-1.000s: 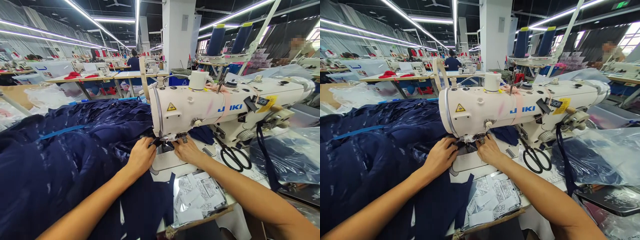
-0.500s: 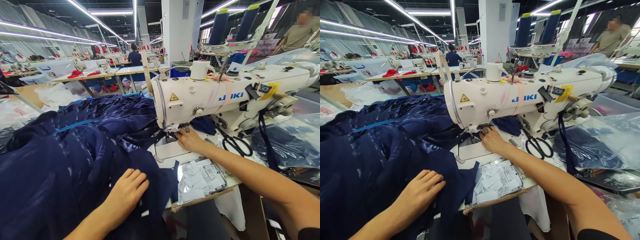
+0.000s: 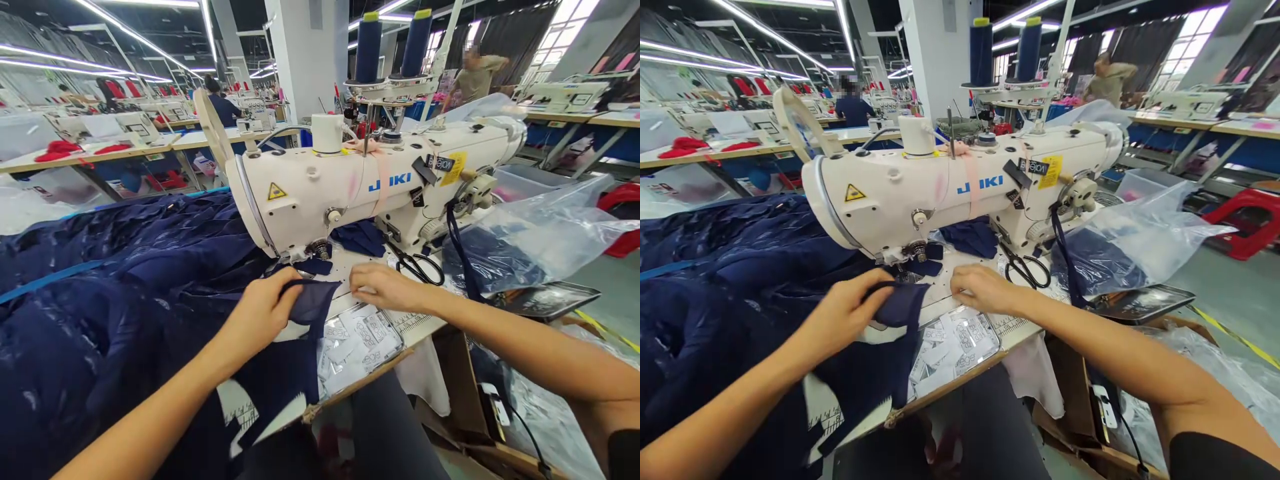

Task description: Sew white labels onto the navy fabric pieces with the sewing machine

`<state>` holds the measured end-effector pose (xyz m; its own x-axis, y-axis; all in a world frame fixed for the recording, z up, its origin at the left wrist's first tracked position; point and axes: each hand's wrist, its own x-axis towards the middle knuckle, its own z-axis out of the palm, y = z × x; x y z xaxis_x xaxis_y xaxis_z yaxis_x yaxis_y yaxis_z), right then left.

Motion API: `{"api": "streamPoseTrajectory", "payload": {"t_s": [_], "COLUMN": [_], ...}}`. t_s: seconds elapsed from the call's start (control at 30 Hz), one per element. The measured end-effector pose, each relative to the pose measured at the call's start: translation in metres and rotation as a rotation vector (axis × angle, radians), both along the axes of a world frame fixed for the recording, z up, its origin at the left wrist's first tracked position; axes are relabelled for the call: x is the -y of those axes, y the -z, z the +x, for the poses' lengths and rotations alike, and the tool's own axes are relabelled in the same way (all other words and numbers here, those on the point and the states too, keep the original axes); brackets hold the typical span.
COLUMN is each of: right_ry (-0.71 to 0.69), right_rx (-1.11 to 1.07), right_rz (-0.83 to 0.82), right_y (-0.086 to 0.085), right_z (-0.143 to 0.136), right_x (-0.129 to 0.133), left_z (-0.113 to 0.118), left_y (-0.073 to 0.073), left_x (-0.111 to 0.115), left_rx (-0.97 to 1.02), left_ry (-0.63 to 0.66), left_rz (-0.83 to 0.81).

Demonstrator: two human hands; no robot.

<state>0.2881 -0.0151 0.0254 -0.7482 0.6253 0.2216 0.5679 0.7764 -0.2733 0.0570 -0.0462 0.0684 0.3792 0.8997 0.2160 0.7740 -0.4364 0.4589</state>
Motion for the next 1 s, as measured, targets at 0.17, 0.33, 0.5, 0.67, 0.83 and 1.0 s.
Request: {"api": "streamPoseTrajectory", "payload": {"t_s": [0.17,0.33,0.5,0.67,0.83,1.0], "right_ry": [-0.170,-0.158,-0.183,0.019,0.134,0.095], "right_rx": [0.111,0.235,0.094,-0.289,-0.516,-0.700], "right_rz": [-0.035,0.101,0.116,-0.086,-0.423,-0.503], "right_y": [0.000,0.008,0.014,0.010,0.001,0.001], "right_z": [-0.004,-0.008,-0.008,-0.004,-0.012,-0.042], "right_x": [0.034,0.047,0.044,0.037,0.029,0.023], "left_z": [0.011,-0.007,-0.013,-0.007,0.003,0.006], "left_y": [0.057,0.071,0.068,0.066,0.057,0.054], "left_x": [-0.032,-0.015,-0.005,-0.006,-0.004,0.000], "left_rx": [-0.261,-0.343,-0.220,0.056,0.442,0.704], "left_ry": [-0.223,-0.161,-0.195,-0.184,-0.149,-0.163], "left_rz": [0.049,0.184,0.150,0.050,-0.166,-0.441]}}
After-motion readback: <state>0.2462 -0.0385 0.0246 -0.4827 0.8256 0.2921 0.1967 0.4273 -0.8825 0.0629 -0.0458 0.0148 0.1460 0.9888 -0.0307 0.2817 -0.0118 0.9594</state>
